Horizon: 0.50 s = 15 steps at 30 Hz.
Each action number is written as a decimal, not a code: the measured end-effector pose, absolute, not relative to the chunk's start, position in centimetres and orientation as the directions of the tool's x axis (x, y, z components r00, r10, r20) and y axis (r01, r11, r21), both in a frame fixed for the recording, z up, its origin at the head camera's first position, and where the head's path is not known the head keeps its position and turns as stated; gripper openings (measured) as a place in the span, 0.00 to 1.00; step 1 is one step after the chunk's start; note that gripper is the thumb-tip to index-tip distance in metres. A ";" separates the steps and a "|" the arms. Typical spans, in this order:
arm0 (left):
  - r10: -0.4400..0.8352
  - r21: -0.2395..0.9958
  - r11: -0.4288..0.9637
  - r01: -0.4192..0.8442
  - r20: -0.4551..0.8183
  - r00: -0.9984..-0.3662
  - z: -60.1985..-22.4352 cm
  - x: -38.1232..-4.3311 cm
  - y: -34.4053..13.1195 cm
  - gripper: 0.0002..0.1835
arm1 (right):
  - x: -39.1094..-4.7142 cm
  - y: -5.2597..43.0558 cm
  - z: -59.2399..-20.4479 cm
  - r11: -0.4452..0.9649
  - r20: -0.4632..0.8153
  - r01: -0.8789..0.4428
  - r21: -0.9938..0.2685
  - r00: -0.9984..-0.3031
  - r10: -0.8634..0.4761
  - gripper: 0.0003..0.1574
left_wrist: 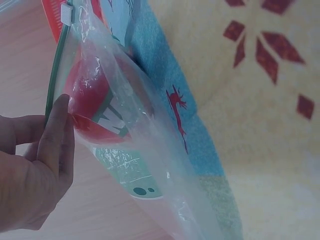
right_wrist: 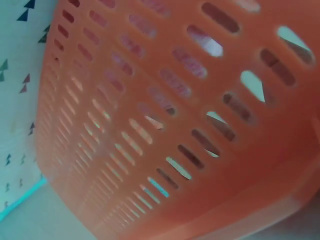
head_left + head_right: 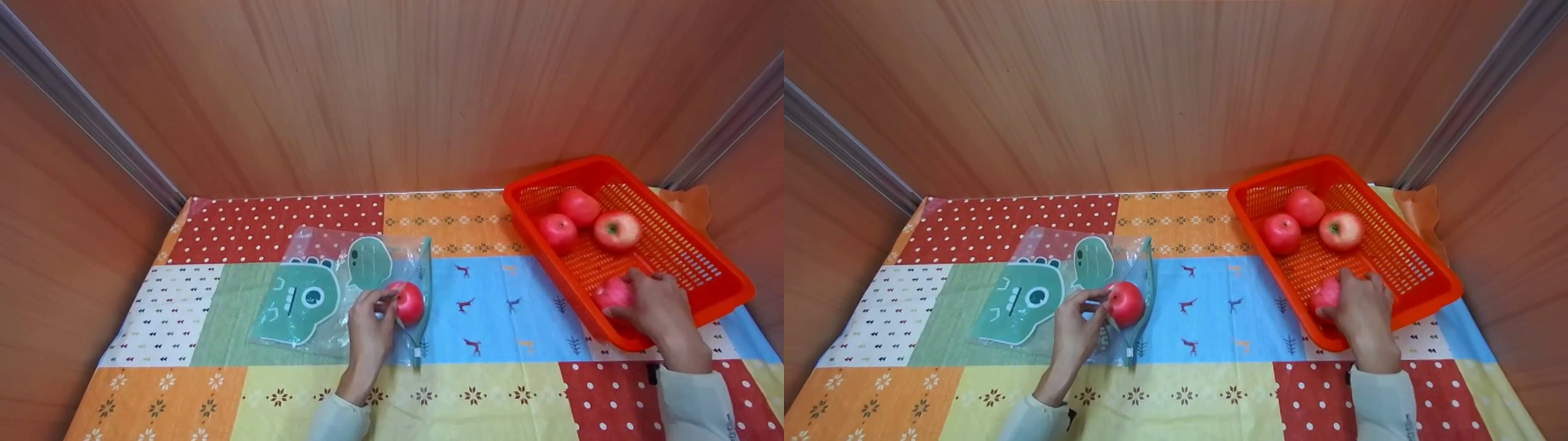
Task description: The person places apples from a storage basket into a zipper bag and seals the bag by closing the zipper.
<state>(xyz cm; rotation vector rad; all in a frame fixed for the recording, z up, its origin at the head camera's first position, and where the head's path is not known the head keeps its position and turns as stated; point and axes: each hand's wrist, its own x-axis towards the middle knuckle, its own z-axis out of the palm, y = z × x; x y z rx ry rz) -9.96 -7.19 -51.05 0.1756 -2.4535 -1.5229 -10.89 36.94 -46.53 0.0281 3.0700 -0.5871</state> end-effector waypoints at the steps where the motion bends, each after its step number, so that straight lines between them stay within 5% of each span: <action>1: -0.232 0.894 0.447 0.021 0.138 -0.963 -51.0 -10.0 -7.2 0.13 | -10.9 36.9 -46.5 0.929 -0.019 0.018 -0.369 -1.000 0.012 0.45; 15: -0.222 0.903 0.428 0.032 0.139 -0.965 -50.8 -9.9 -7.3 0.12 | -10.8 36.2 -46.3 0.952 0.019 -0.055 -0.300 -0.998 -0.052 0.45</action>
